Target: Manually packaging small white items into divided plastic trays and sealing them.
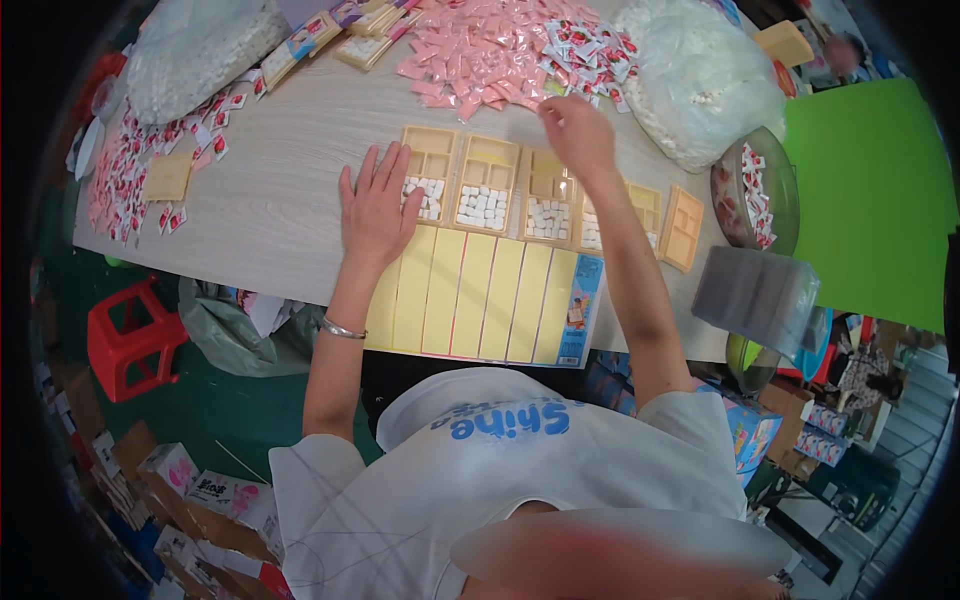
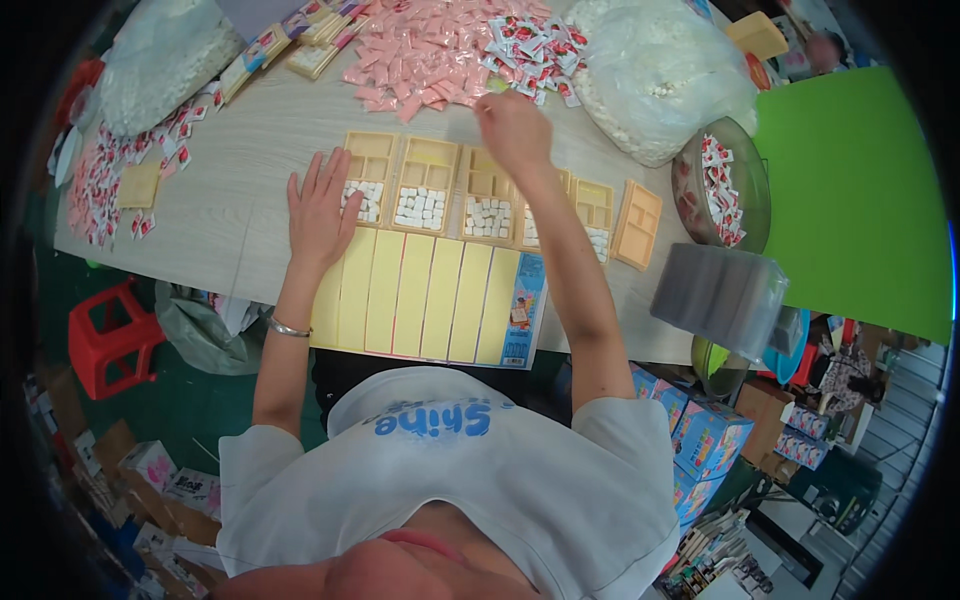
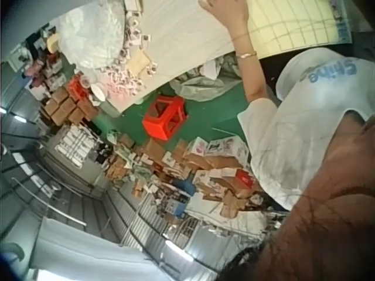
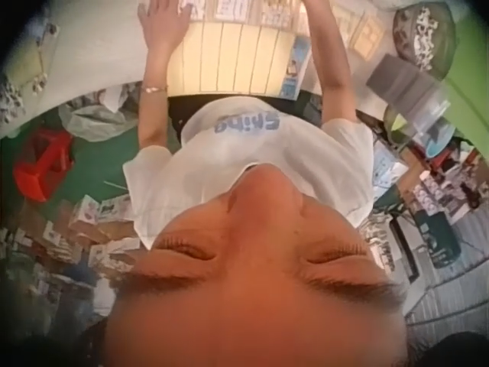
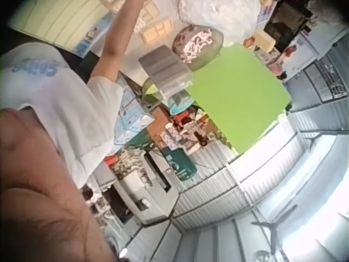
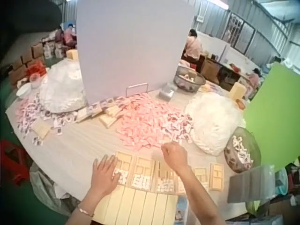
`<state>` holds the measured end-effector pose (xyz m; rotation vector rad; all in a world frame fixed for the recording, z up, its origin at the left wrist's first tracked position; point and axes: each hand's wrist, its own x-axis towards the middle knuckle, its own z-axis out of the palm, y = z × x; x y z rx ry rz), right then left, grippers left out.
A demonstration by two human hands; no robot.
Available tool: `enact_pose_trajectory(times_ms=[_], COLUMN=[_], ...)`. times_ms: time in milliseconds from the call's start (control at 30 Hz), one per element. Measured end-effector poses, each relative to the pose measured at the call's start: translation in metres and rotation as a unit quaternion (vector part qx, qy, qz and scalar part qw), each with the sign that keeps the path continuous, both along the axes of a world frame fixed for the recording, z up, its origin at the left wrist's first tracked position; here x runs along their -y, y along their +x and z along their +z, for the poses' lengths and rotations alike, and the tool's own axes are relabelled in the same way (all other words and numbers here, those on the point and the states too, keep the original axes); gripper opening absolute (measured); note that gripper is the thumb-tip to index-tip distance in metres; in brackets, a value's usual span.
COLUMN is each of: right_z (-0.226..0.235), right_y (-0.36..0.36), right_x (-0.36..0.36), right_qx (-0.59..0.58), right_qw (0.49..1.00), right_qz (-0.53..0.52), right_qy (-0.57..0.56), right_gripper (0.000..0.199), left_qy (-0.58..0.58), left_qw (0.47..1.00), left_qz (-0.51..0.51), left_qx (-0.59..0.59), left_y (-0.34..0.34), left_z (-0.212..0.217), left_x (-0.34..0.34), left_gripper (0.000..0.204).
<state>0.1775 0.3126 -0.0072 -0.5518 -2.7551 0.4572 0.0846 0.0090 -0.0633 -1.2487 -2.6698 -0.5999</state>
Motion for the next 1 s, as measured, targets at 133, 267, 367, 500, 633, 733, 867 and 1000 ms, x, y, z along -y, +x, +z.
enact_pose_trajectory(times_ms=[133, 267, 367, 500, 633, 733, 867, 1000], right_z=[-0.009, -0.024, -0.031, -0.036, -0.041, -0.036, -0.036, -0.03], right_y=[-0.009, -0.01, -0.008, -0.001, 0.017, 0.014, 0.011, 0.026], right_x=[-0.064, -0.065, -0.065, -0.064, -0.072, -0.08, -0.075, -0.076], right_qx=[0.101, 0.101, 0.09, 0.057, 0.005, 0.07, 0.104, 0.068], right_qw=[0.983, 0.985, 0.983, 0.981, 0.991, 0.99, 0.985, 0.989], right_qz=[-0.099, -0.103, -0.132, -0.139, -0.133, -0.12, -0.127, -0.111], right_qy=[0.118, 0.093, 0.094, 0.12, 0.029, -0.028, 0.053, 0.072], right_gripper=[0.019, 0.02, 0.02, 0.02, 0.021, 0.023, 0.024, 0.022], left_qy=[0.016, 0.014, 0.025, 0.03, 0.062, 0.08, 0.109, 0.135], left_qw=[1.0, 0.999, 1.0, 0.999, 0.998, 0.996, 0.993, 0.989], left_qz=[-0.011, -0.004, -0.009, -0.008, -0.01, -0.015, -0.023, -0.02], left_qx=[-0.005, 0.03, 0.002, -0.007, 0.004, 0.022, 0.038, 0.055], left_y=[0.0, 0.002, 0.003, 0.002, 0.001, -0.004, -0.004, -0.003], left_z=[0.006, 0.005, 0.006, 0.003, -0.002, 0.002, 0.0, 0.002], left_x=[-0.002, 0.001, -0.001, -0.002, -0.002, 0.001, 0.0, 0.006], left_gripper=[0.058, 0.056, 0.055, 0.052, 0.047, 0.043, 0.04, 0.034])
